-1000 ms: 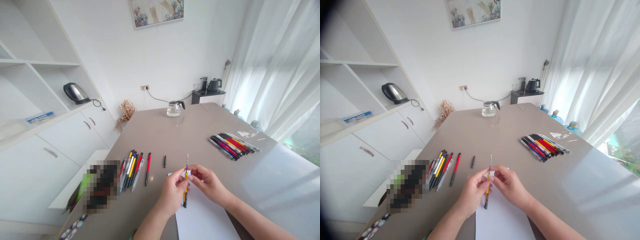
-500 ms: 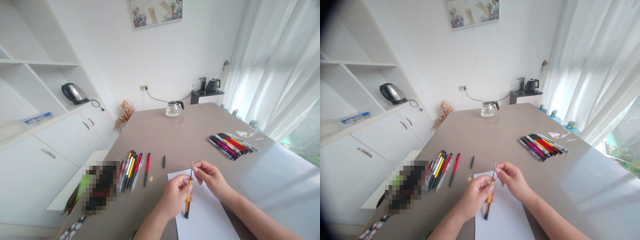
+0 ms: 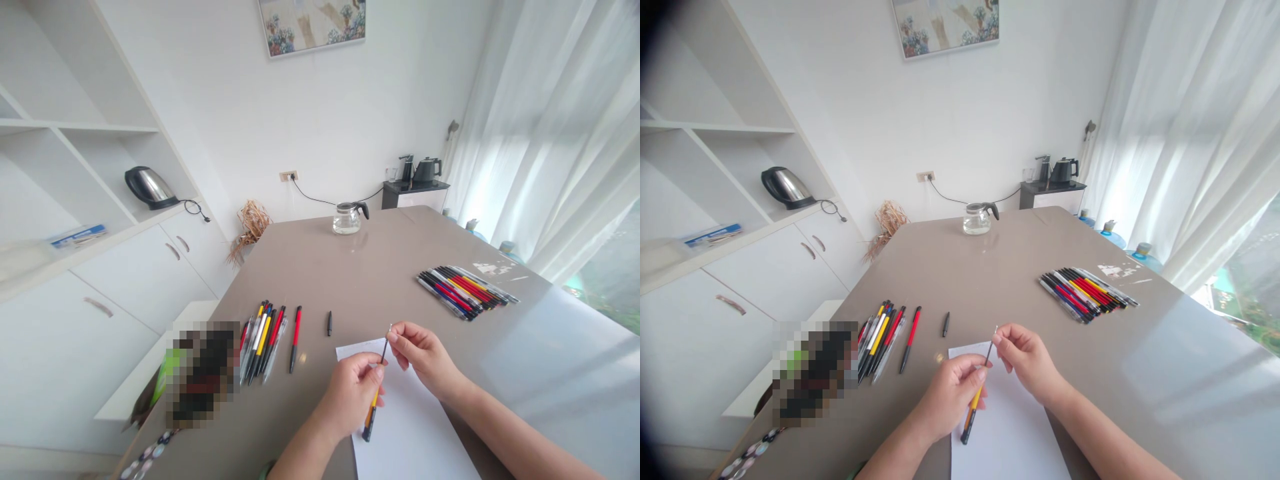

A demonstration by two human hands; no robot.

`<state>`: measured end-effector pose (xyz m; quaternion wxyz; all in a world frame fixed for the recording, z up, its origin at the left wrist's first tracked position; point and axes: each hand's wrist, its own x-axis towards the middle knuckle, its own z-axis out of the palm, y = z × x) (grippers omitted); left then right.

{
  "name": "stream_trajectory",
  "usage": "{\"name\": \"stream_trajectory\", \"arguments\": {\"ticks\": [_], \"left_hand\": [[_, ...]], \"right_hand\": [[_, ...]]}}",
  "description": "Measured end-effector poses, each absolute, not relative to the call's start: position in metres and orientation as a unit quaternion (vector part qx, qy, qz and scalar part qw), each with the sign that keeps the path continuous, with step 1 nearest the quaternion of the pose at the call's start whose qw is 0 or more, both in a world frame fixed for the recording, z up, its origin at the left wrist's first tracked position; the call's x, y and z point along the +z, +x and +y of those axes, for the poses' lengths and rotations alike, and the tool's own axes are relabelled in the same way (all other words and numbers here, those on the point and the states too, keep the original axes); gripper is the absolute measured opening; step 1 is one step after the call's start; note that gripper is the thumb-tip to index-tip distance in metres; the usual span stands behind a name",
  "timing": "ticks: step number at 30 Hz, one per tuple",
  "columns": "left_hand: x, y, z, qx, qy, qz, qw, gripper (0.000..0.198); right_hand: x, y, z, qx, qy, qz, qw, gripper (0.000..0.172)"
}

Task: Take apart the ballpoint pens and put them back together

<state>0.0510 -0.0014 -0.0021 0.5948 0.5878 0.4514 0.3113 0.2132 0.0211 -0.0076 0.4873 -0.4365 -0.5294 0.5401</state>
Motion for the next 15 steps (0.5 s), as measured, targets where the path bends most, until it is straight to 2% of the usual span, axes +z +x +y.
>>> {"name": "stream_trajectory", "arguments": {"ticks": [6, 8, 11, 15], "left_hand": [[-0.004, 0.051, -0.002, 0.324, 0.592, 0.447, 0.587, 0.03], [-0.003, 0.05, -0.002, 0.342, 0.588, 0.442, 0.585, 0.031], [0.001, 0.048, -0.001, 0.384, 0.57, 0.446, 0.574, 0.032], [0.008, 0.044, -0.002, 0.447, 0.534, 0.461, 0.551, 0.032]], "right_hand": [[-0.005, 0.222, 0.025, 0.508, -0.431, -0.472, 0.578, 0.019], [-0.003, 0.227, 0.028, 0.507, -0.437, -0.464, 0.58, 0.021], [-0.002, 0.229, 0.035, 0.523, -0.474, -0.489, 0.513, 0.024], [-0.003, 0.214, 0.054, 0.464, -0.589, -0.577, 0.325, 0.025]]}}
